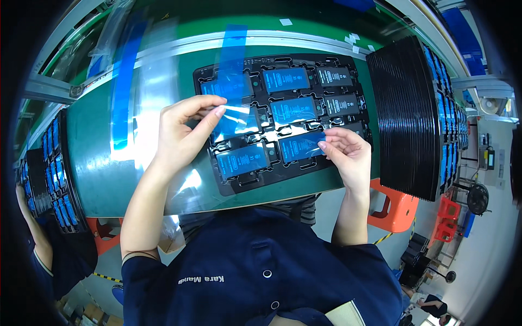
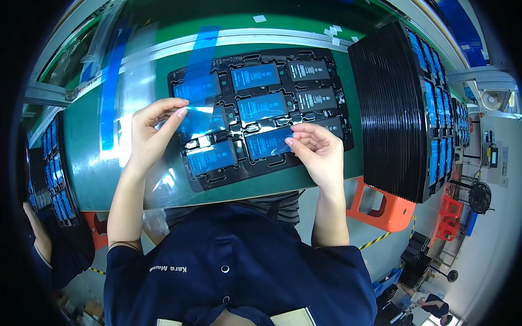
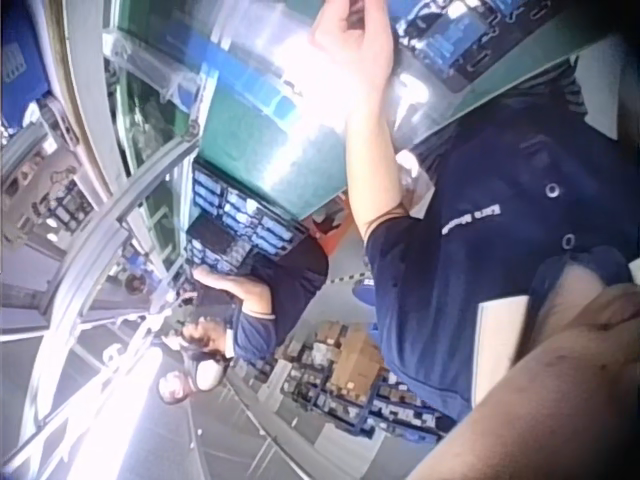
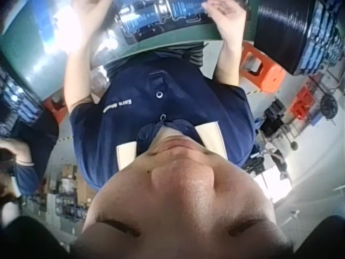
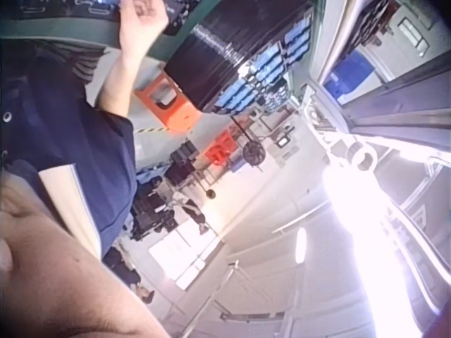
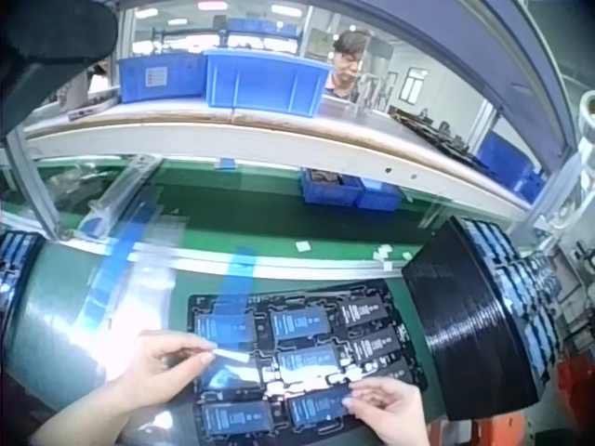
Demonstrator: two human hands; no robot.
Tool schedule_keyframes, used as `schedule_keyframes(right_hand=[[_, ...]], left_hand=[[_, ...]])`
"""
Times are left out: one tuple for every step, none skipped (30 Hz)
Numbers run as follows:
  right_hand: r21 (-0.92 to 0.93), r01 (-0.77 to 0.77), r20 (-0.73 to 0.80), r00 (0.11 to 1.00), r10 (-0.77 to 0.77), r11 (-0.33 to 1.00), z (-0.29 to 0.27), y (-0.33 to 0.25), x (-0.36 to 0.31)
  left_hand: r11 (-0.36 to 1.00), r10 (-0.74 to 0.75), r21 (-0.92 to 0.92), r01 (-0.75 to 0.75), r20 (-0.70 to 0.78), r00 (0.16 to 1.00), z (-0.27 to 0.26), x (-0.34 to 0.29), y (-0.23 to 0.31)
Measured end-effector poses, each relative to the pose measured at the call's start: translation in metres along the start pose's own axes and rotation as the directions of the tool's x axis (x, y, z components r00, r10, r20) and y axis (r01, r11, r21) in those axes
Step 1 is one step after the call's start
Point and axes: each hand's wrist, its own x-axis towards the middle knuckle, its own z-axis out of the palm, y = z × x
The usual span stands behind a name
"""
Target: The person repeatedly applies blue tape to the top surface of small blue batteries arranged in a black tray. They peel tape from a roll, place it over each battery, and smooth it down. The person moves the tray along the table and continues the process across multiple batteries.
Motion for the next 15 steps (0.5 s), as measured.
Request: schedule_keyframes(right_hand=[[-0.003, -0.002, -0.004, 1.000, 0.002, 1.000, 0.0009, -0.0005, 0.0000], [-0.006, -0.005, -0.007, 1.000, 0.005, 1.000, 0.0012, -0.0004, 0.0000], [-0.006, -0.006, -0.014, 1.000, 0.006, 1.000, 0.0008, 0.0002, 0.0000], [-0.006, -0.007, -0.018, 1.000, 0.007, 1.000, 0.0008, 0.0009, 0.0002], [-0.006, -0.008, -0.023, 1.000, 0.007, 1.000, 0.0008, 0.0015, 0.0002], [-0.002, -0.014, -0.021, 1.000, 0.014, 1.000, 0.0005, 0.0007, 0.0002], [0.001, -0.022, -0.020, 1.000, 0.022, 1.000, -0.0002, -0.0012, -0.0002], [0.005, -0.029, -0.018, 0.999, 0.029, 1.000, -0.0005, -0.0019, -0.0004], [0.010, -0.022, -0.020, 1.000, 0.023, 1.000, -0.0003, -0.0011, -0.0004], [0.014, -0.016, -0.023, 1.000, 0.017, 1.000, -0.0002, -0.0005, -0.0002], [0.017, -0.010, -0.025, 1.000, 0.011, 1.000, -0.0002, 0.0002, -0.0005], [0.022, 0.009, -0.019, 1.000, -0.008, 1.000, -0.0004, 0.0009, -0.0013], [0.028, 0.029, -0.011, 1.000, -0.028, 0.999, -0.0003, 0.0017, -0.0015], [0.034, 0.049, -0.003, 0.999, -0.049, 0.998, -0.0002, 0.0020, -0.0018], [0.034, 0.085, 0.038, 0.996, -0.087, 0.996, 0.0002, 0.0013, -0.0044]], left_hand=[[1.000, -0.005, -0.010, 0.005, -0.002, 1.000, 0.0004, 0.0001, -0.0010], [1.000, -0.009, -0.020, 0.009, -0.005, 1.000, 0.0009, 0.0002, -0.0016], [1.000, -0.013, -0.022, 0.013, -0.004, 1.000, 0.0014, 0.0005, -0.0016], [1.000, -0.017, -0.024, 0.017, -0.004, 1.000, 0.0015, 0.0008, -0.0017], [0.999, -0.021, -0.026, 0.021, -0.005, 1.000, 0.0015, 0.0010, -0.0019], [0.999, -0.023, -0.029, 0.023, -0.005, 1.000, 0.0017, 0.0010, -0.0022], [0.999, -0.026, -0.033, 0.026, -0.005, 1.000, 0.0019, 0.0009, -0.0025], [0.999, -0.029, -0.036, 0.028, -0.005, 1.000, 0.0020, 0.0008, -0.0028], [0.999, -0.027, -0.037, 0.027, -0.005, 1.000, 0.0020, 0.0008, -0.0031], [0.999, -0.026, -0.038, 0.026, -0.005, 1.000, 0.0021, 0.0009, -0.0034], [0.999, -0.025, -0.040, 0.024, -0.005, 1.000, 0.0022, 0.0009, -0.0036], [0.999, -0.025, -0.037, 0.025, -0.001, 1.000, 0.0024, 0.0007, -0.0035], [0.999, -0.024, -0.032, 0.024, 0.001, 1.000, 0.0021, 0.0006, -0.0031], [0.999, -0.024, -0.027, 0.024, 0.003, 1.000, 0.0019, 0.0004, -0.0029], [0.999, -0.023, -0.026, 0.024, 0.007, 1.000, 0.0017, 0.0001, -0.0032]])
